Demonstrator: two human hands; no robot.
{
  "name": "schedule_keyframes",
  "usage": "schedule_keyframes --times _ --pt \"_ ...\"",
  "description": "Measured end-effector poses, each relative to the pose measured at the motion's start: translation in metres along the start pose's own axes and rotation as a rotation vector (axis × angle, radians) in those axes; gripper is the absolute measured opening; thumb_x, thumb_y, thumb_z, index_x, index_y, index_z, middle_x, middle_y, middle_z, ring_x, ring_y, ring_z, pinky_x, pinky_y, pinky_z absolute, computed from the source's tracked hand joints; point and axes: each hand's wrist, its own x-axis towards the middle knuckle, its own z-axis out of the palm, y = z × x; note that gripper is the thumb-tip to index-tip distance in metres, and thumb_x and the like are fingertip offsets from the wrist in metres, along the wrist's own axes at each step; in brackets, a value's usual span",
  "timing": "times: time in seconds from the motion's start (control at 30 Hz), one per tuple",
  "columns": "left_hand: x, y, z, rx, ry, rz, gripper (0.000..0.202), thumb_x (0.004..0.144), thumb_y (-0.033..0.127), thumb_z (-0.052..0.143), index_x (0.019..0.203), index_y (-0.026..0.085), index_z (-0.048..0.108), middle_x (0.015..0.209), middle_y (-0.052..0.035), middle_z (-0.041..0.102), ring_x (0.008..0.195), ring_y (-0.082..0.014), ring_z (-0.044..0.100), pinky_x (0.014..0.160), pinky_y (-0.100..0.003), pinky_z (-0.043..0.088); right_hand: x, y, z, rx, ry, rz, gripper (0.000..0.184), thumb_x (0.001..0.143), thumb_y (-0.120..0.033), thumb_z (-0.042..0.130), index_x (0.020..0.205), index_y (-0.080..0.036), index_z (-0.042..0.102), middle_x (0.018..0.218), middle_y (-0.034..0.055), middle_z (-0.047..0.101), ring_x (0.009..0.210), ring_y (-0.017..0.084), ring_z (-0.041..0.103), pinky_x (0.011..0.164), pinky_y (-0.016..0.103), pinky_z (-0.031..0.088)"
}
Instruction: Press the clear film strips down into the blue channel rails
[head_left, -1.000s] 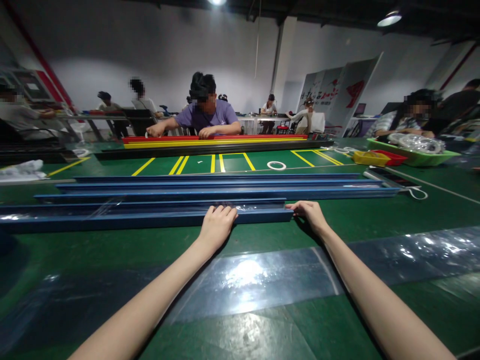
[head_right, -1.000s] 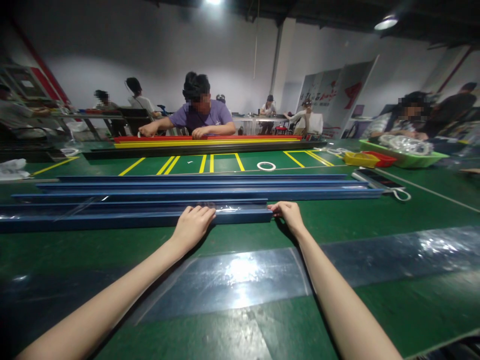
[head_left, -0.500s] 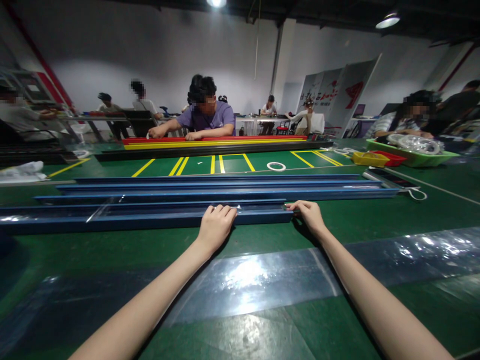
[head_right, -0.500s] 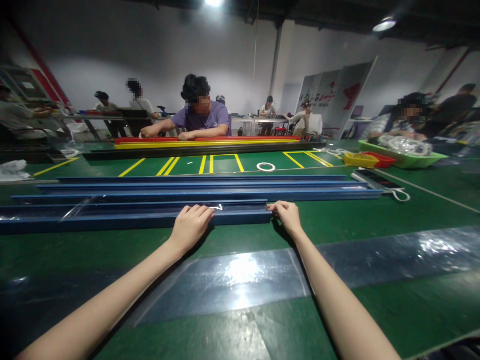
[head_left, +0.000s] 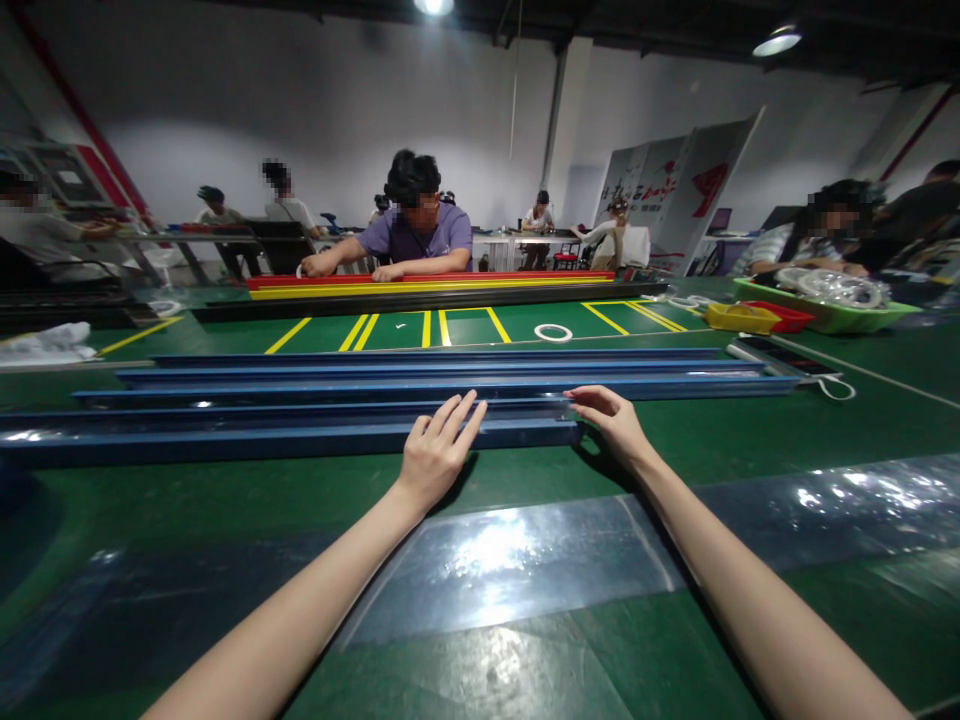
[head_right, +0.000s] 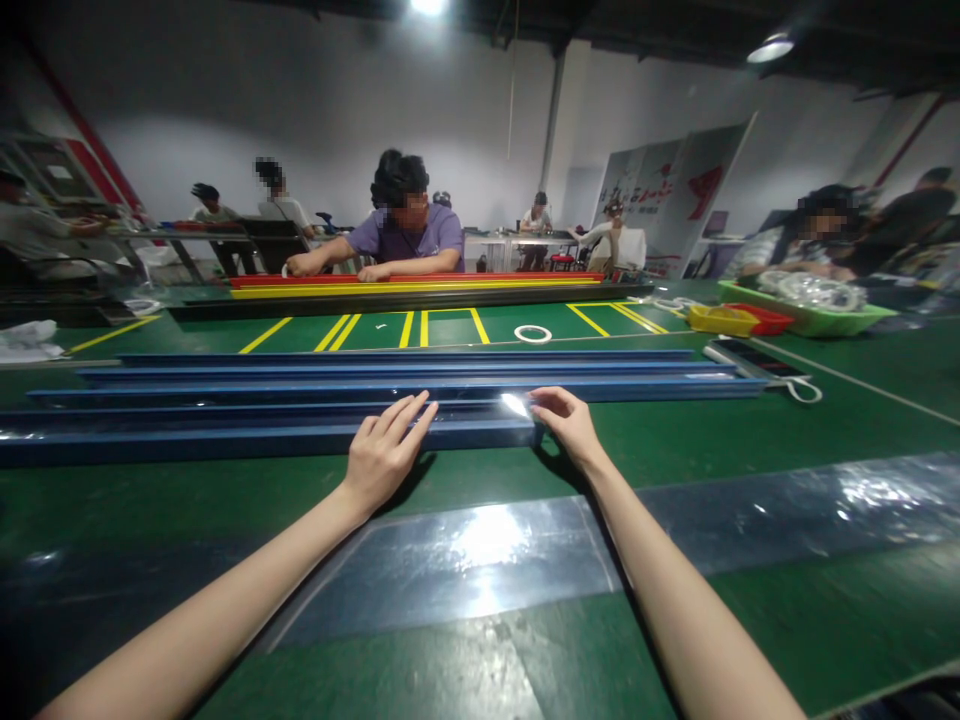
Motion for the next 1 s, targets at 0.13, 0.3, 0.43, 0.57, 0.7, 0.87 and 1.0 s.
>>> schedule_keyframes --times 0.13,0.3,0.43,0.57,0.7,0.87,1.0 --pt "0.0 0.002 0.004 -0.005 -0.069 0.043 0.042 0.087 0.012 0.032 0.126 0.025 0.043 0.127 -0.0087 0.047 0.114 -0.0222 0.044 0.08 -0.035 0.037 0.003 0.009 0.001 0.056 0.069 0.015 0.031 0.055 -0.032 0.07 0.081 -0.02 0.058 0.087 0.0049 0.065 0.084 0.017 0.059 0.08 0.032 0.044" --pt "0.001 0.001 0.008 -0.025 -0.189 0.103 0.041 0.085 0.011 0.035 0.123 0.023 0.045 0.12 -0.0095 0.054 0.105 -0.0226 0.051 0.076 -0.035 0.038 0.008 0.021 -0.001 0.018 0.199 0.038 0.032 0.05 -0.033 0.074 0.072 -0.019 0.055 0.076 0.0016 0.062 0.07 0.014 0.058 0.071 0.029 0.046" --pt "0.001 0.0 0.011 -0.009 -0.201 0.097 0.042 0.083 0.009 0.038 0.121 0.024 0.047 0.123 -0.0124 0.051 0.11 -0.0257 0.047 0.078 -0.036 0.038 0.008 0.023 -0.003 -0.076 0.188 0.075 0.028 0.051 -0.036 0.072 0.067 -0.018 0.058 0.065 0.0002 0.06 0.062 0.012 0.054 0.063 0.027 0.044" --pt "0.002 0.0 0.01 0.029 -0.223 0.083 0.045 0.081 0.008 0.04 0.123 0.025 0.046 0.121 -0.0169 0.051 0.111 -0.0289 0.047 0.078 -0.038 0.038 0.007 0.022 -0.004 -0.068 0.125 0.118 0.027 0.054 -0.039 0.07 0.067 -0.018 0.061 0.061 -0.0001 0.06 0.058 0.012 0.053 0.058 0.026 0.042" --pt "0.003 0.001 0.007 0.04 -0.259 0.097 0.047 0.082 0.007 0.038 0.124 0.025 0.044 0.118 -0.0157 0.054 0.106 -0.0273 0.051 0.076 -0.037 0.039 0.006 0.021 -0.004 -0.069 0.126 0.15 0.025 0.054 -0.039 0.07 0.068 -0.018 0.064 0.061 0.0005 0.062 0.057 0.012 0.053 0.055 0.025 0.04" --pt "0.004 0.001 0.006 0.028 -0.279 0.108 0.044 0.082 0.009 0.037 0.123 0.024 0.044 0.117 -0.0147 0.054 0.104 -0.0264 0.052 0.075 -0.036 0.038 0.007 0.02 -0.006 -0.09 0.127 0.163 0.026 0.053 -0.039 0.07 0.068 -0.018 0.066 0.062 0.0015 0.063 0.056 0.013 0.053 0.055 0.026 0.04" --pt "0.007 0.001 0.005 0.008 -0.278 0.096 0.038 0.085 0.012 0.036 0.121 0.02 0.045 0.117 -0.0135 0.055 0.103 -0.0247 0.052 0.075 -0.036 0.037 0.007 0.019 -0.007 -0.097 0.108 0.165 0.025 0.053 -0.038 0.07 0.067 -0.018 0.066 0.062 0.0017 0.063 0.057 0.013 0.053 0.056 0.026 0.04"
